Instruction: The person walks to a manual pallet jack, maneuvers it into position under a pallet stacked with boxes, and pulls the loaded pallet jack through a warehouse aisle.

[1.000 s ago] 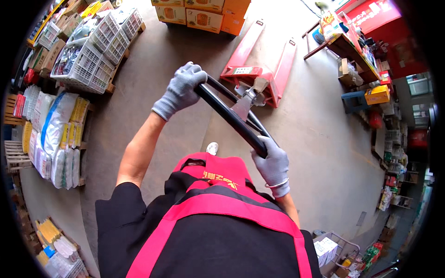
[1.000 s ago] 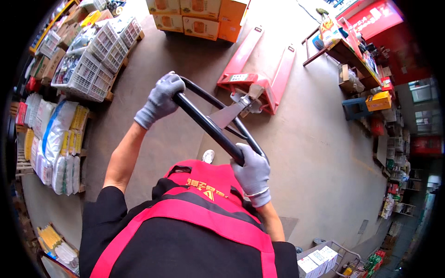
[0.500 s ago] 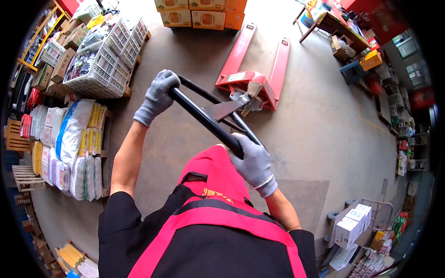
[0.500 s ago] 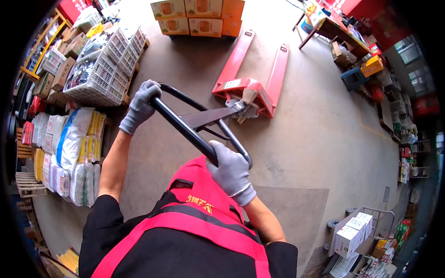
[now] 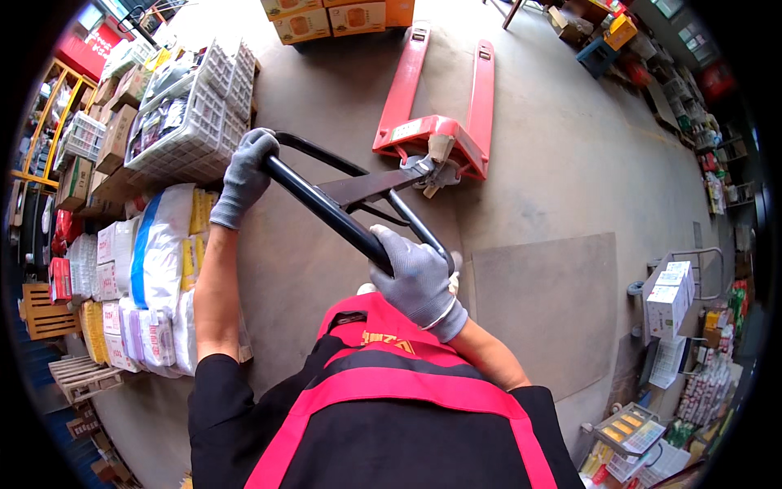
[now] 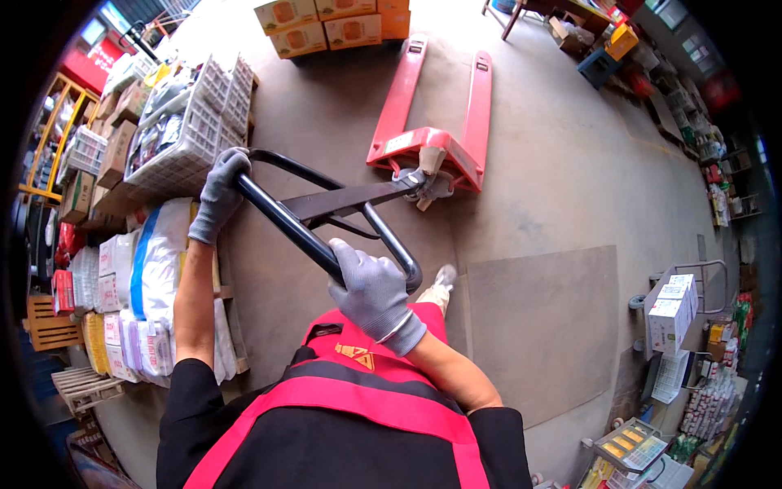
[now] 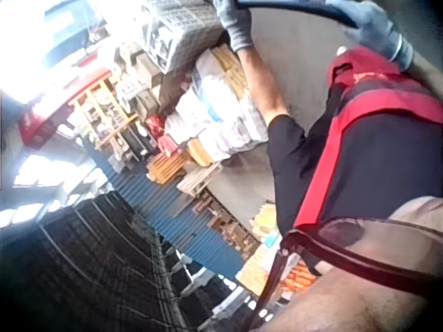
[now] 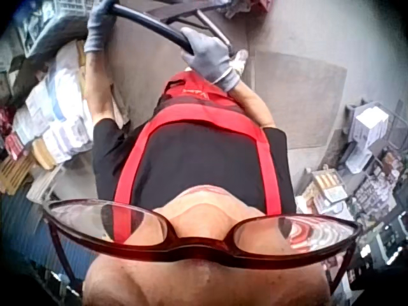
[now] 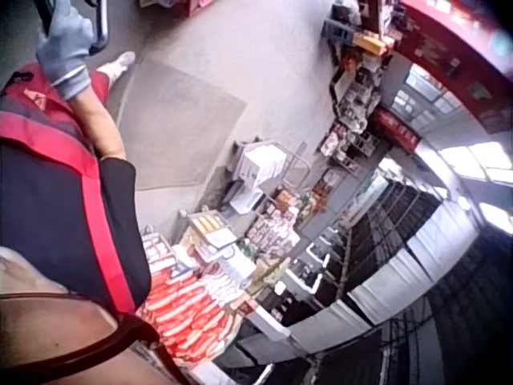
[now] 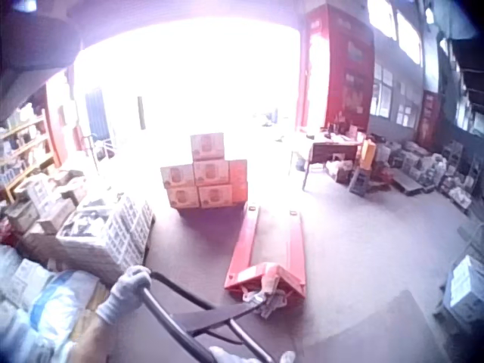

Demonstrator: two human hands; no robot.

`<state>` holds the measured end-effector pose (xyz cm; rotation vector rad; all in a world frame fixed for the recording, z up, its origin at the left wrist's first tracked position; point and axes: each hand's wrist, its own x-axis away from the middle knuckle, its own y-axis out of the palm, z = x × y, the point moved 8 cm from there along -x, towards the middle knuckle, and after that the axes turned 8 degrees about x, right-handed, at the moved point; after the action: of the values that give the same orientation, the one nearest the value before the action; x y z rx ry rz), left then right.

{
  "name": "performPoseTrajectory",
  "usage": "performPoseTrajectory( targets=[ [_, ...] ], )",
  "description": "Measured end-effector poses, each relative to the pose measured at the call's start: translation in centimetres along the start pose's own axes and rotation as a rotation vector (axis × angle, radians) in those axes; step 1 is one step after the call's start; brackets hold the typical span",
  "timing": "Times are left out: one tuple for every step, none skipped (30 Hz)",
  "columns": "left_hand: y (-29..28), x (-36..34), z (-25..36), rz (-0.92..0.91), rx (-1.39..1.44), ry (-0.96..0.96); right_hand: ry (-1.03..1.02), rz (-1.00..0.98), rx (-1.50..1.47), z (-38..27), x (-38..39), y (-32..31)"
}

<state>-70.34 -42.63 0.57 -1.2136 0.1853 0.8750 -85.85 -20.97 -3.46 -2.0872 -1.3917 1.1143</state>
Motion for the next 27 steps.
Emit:
performPoseTrajectory(
  targets=[
    [-1.1, 2.2, -0.3, -0.007, -0.010, 0.005, -0.041, 0.026, 0.009, -2.0, 1.2, 1.1],
    [-2.8, 3.6, -0.4, -0.015, -0.030, 0.022, -0.087, 0.066, 0.014, -3.8, 2.1, 1.9],
    [-4.3, 5.2, -0.1, -0.014, -0.041, 0.034, -0.134, 0.099, 0.029, -5.5, 3.2, 2.7],
    [-6.0, 6.9, -0.1, -0.016, -0.030, -0.006, -0.163, 0.119, 0.023, -7.4, 4.3, 3.2],
    [-7.4, 8.9, -0.2, -0.012, -0.050, 0.027, -0.189, 0.123, 0.024, -9.6, 5.4, 3.5],
    [-9.0, 11.0, -0.3, -0.001, -0.044, -0.008, -0.218, 0.138, -0.015, -11.3, 6.8, 4.1],
    [-10.4, 13.1, -0.3, 0.009, -0.036, -0.043, -0.246, 0.152, -0.053, -12.9, 8.2, 4.5],
    [-11.6, 14.9, 0.3, 0.011, 0.006, -0.087, -0.254, 0.148, -0.030, -14.6, 9.3, 4.6],
    [-12.9, 16.3, 1.3, 0.010, 0.016, -0.085, -0.280, 0.148, -0.080, -16.0, 10.6, 5.1],
    [-14.1, 17.7, 2.4, 0.016, 0.004, -0.087, -0.299, 0.161, -0.076, -17.4, 11.9, 5.0],
    [-15.3, 19.4, 4.0, 0.025, -0.010, -0.093, -0.320, 0.173, -0.075, -18.9, 13.3, 4.7],
    [-16.4, 21.2, 4.9, 0.006, -0.048, -0.111, -0.322, 0.163, -0.064, -20.4, 14.7, 4.7],
    [-17.4, 23.2, 5.6, -0.014, -0.084, -0.126, -0.322, 0.154, -0.051, -21.6, 16.3, 4.8],
    [-18.4, 24.8, 6.0, -0.019, -0.020, -0.199, -0.318, 0.184, -0.097, -22.6, 17.8, 5.0],
    [-19.7, 25.9, 7.6, -0.031, -0.089, -0.149, -0.329, 0.205, -0.079, -24.1, 19.2, 4.7],
    [-21.0, 27.0, 8.8, -0.037, -0.105, -0.150, -0.337, 0.228, -0.058, -25.5, 20.2, 4.2],
    [-22.0, 28.3, 9.8, -0.036, -0.114, -0.147, -0.346, 0.249, -0.025, -26.7, 21.3, 3.8],
    [-22.7, 29.9, 10.3, -0.038, -0.109, -0.172, -0.320, 0.244, -0.138, -27.1, 22.5, 3.4],
    [-23.5, 31.4, 10.8, -0.041, -0.105, -0.197, -0.331, 0.281, -0.150, -27.8, 23.7, 2.7],
    [-24.0, 32.6, 11.8, -0.050, -0.078, -0.236, -0.348, 0.316, -0.160, -28.3, 24.9, 1.9],
    [-24.6, 33.5, 13.2, -0.041, -0.067, -0.212, -0.365, 0.352, -0.170, -28.9, 26.1, 1.2],
    [-25.1, 34.6, 14.3, -0.030, -0.081, -0.222, -0.346, 0.354, -0.171, -29.5, 27.3, 1.0],
    [-26.0, 35.5, 15.3, -0.018, -0.104, -0.228, -0.366, 0.368, -0.137, -30.0, 28.2, 0.3],
    [-26.6, 36.7, 16.4, -0.002, -0.081, -0.261, -0.356, 0.388, -0.125, -30.3, 29.2, -0.4],
    [-27.2, 37.7, 18.1, 0.016, -0.094, -0.214, -0.346, 0.406, -0.115, -30.8, 30.4, -0.9],
    [-27.6, 38.6, 19.6, 0.028, -0.101, -0.213, -0.316, 0.348, -0.014, -30.8, 31.7, -0.3],
    [-28.1, 40.2, 20.8, 0.042, -0.107, -0.218, -0.296, 0.337, 0.053, -30.7, 33.1, -0.4]
  ],
)
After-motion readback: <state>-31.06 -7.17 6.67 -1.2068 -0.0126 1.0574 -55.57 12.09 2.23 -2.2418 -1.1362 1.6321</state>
